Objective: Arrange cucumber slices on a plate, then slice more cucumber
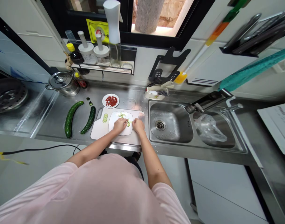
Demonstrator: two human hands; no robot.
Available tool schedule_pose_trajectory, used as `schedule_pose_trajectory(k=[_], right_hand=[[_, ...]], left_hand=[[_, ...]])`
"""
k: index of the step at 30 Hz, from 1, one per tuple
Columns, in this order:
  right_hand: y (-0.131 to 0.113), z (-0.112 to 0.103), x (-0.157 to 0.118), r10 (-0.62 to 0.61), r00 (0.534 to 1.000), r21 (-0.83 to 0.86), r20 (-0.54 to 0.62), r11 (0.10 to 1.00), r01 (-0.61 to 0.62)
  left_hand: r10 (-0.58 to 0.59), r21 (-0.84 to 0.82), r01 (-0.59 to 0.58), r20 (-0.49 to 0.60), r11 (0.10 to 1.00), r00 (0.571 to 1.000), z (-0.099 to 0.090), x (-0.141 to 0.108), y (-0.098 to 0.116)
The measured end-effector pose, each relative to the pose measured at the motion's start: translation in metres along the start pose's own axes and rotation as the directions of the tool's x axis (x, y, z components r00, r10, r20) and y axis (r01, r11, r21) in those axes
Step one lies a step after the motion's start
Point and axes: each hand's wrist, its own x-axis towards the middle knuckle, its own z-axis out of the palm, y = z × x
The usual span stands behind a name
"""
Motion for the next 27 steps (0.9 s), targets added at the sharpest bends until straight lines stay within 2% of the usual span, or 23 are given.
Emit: schedule_pose_trajectory(k=[5, 9, 17, 27], right_hand=[[-0.0005, -0.0004, 0.0004, 0.000, 1.000, 0.008, -0.002, 1.000, 0.000], [-0.0004, -0.0002, 0.0005, 0.002, 1.000, 0.011, -0.007, 1.000, -0.002], [-0.0006, -0.0001, 0.0009, 0.013, 1.000, 0.006, 0.006, 1.000, -0.013], [0.0006, -0.0031, -0.0056, 0.025, 1.000, 0.062, -0.003, 0.998, -0.025]], left_hand=[[0.129, 0.087, -0.130, 0.022, 0.988, 0.991, 0.0064, -0.0075, -0.0059], [0.174, 0.133, -0.178, 0.043, 0.975, 0.984, 0.0095, -0.0083, -0.0074], [0.175, 0.126, -0.177, 0.031, 0.976, 0.984, 0.0103, -0.0080, -0.0078], [0.124, 0.028, -0.124, -0.033, 0.992, 0.992, 0.0091, -0.0075, -0.0078]])
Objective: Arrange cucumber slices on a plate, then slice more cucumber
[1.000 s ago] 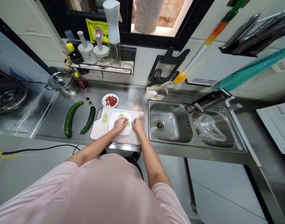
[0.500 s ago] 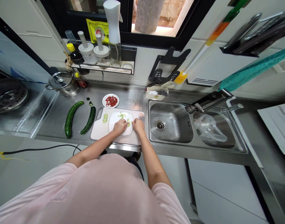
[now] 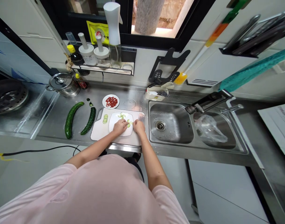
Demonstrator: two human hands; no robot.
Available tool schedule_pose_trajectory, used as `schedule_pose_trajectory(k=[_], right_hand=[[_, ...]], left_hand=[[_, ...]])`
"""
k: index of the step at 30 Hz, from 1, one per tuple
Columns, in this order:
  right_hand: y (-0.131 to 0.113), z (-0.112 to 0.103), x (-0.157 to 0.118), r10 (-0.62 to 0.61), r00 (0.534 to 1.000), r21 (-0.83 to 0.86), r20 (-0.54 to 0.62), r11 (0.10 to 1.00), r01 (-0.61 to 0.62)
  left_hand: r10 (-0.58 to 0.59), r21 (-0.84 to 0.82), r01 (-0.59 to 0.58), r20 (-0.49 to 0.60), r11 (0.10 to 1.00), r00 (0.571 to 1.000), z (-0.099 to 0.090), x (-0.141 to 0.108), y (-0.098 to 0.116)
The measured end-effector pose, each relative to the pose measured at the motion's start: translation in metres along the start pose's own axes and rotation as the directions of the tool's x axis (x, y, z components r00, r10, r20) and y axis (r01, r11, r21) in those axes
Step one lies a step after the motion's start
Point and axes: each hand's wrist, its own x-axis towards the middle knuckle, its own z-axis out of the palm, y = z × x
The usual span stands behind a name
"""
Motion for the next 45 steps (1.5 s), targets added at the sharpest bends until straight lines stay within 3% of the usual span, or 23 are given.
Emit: schedule_pose_trajectory(k=[8, 26, 45], right_hand=[[0.003, 0.004, -0.004, -0.012, 1.000, 0.063, -0.006, 0.998, 0.013], [0.002, 0.008, -0.001, 0.025, 1.000, 0.039, -0.015, 0.999, -0.025], [0.000, 0.007, -0.002, 0.037, 0.999, 0.032, -0.008, 0.999, -0.037]], left_hand=[[-0.043, -0.031, 0.043, 0.003, 0.999, 0.999, -0.008, 0.000, 0.004], [0.069, 0.051, -0.069, -0.004, 0.996, 0.998, 0.004, -0.003, -0.006], [0.071, 0.057, -0.074, 0.054, 0.996, 0.996, -0.006, -0.001, -0.004]])
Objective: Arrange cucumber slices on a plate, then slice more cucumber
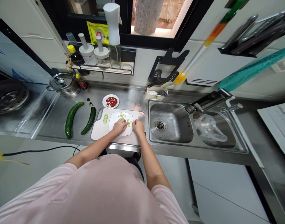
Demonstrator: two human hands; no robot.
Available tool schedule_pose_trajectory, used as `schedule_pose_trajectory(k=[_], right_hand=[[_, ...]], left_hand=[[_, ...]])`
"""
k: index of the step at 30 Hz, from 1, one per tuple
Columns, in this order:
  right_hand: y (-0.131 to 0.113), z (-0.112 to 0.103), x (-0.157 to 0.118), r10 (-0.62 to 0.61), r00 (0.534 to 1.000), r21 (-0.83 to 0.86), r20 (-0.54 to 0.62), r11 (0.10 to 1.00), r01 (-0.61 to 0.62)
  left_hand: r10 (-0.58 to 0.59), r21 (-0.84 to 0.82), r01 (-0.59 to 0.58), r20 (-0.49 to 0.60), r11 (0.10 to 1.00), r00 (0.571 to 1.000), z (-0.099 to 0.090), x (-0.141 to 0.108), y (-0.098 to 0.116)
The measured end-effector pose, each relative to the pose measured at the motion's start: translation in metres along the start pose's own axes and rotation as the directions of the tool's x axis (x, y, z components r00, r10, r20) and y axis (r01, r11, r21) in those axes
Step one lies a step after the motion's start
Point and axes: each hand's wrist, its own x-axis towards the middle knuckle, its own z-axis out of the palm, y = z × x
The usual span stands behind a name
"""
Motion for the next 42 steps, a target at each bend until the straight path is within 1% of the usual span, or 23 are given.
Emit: schedule_pose_trajectory(k=[6, 13, 21, 27, 36, 42], right_hand=[[-0.001, 0.000, -0.005, 0.008, 1.000, 0.013, -0.002, 1.000, -0.008], [-0.003, -0.001, -0.010, 0.010, 1.000, 0.023, -0.005, 1.000, -0.010], [-0.003, -0.002, -0.012, 0.003, 1.000, 0.027, -0.013, 1.000, -0.003], [-0.004, 0.001, -0.017, -0.011, 0.999, 0.022, -0.042, 1.000, 0.012], [-0.002, 0.001, -0.021, -0.010, 0.994, 0.070, -0.112, 0.997, 0.018], [-0.004, 0.004, -0.024, -0.067, 0.977, 0.129, -0.201, 0.987, 0.095]], left_hand=[[-0.007, 0.000, 0.007, 0.009, 1.000, 1.000, -0.004, 0.005, 0.001], [-0.019, 0.007, 0.019, 0.050, 1.000, 0.999, -0.008, 0.010, 0.004], [-0.014, 0.019, 0.013, 0.056, 1.000, 0.998, -0.007, 0.012, 0.002], [-0.040, -0.002, 0.040, 0.018, 0.999, 0.999, -0.005, 0.010, 0.004], [-0.068, -0.032, 0.067, -0.031, 0.997, 0.997, -0.005, -0.003, 0.009], [-0.073, -0.069, 0.068, -0.076, 0.995, 0.994, -0.004, -0.014, 0.014]])
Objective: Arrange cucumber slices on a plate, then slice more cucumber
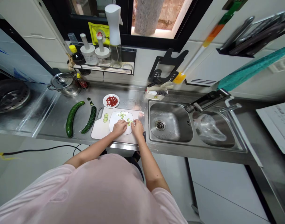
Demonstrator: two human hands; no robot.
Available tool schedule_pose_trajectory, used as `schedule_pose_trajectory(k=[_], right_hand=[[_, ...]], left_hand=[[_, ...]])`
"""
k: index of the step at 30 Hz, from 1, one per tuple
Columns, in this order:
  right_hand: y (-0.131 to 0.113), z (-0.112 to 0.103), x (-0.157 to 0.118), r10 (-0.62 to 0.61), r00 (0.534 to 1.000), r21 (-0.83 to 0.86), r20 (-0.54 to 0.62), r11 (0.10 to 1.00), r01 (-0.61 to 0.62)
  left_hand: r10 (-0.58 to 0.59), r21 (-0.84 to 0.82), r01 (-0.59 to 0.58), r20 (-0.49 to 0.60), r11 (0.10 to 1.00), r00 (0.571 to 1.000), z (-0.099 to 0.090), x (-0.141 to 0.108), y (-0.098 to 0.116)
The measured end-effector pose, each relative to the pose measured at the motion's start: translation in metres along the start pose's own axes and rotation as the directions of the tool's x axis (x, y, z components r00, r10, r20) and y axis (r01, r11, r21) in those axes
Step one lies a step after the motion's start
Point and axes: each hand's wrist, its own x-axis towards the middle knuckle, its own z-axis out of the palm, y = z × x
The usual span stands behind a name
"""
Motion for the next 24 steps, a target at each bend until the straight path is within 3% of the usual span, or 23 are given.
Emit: schedule_pose_trajectory(k=[8, 16, 21, 24], right_hand=[[-0.004, 0.000, -0.010, -0.046, 0.996, 0.065, -0.074, 0.997, 0.051], [-0.002, 0.002, -0.018, -0.095, 0.990, 0.122, -0.105, 0.987, 0.108], [-0.004, 0.002, -0.019, -0.108, 0.988, 0.152, -0.114, 0.980, 0.125], [-0.006, 0.002, -0.022, -0.116, 0.985, 0.171, -0.127, 0.976, 0.137]], left_hand=[[-0.009, -0.079, 0.007, -0.032, 0.997, 0.999, -0.009, -0.021, -0.004], [-0.119, -0.169, 0.101, -0.097, 0.980, 0.988, -0.018, -0.042, -0.016], [-0.242, -0.197, 0.205, -0.187, 0.959, 0.952, -0.027, -0.051, -0.035], [-0.354, -0.179, 0.319, -0.228, 0.931, 0.907, -0.033, -0.053, -0.049]])
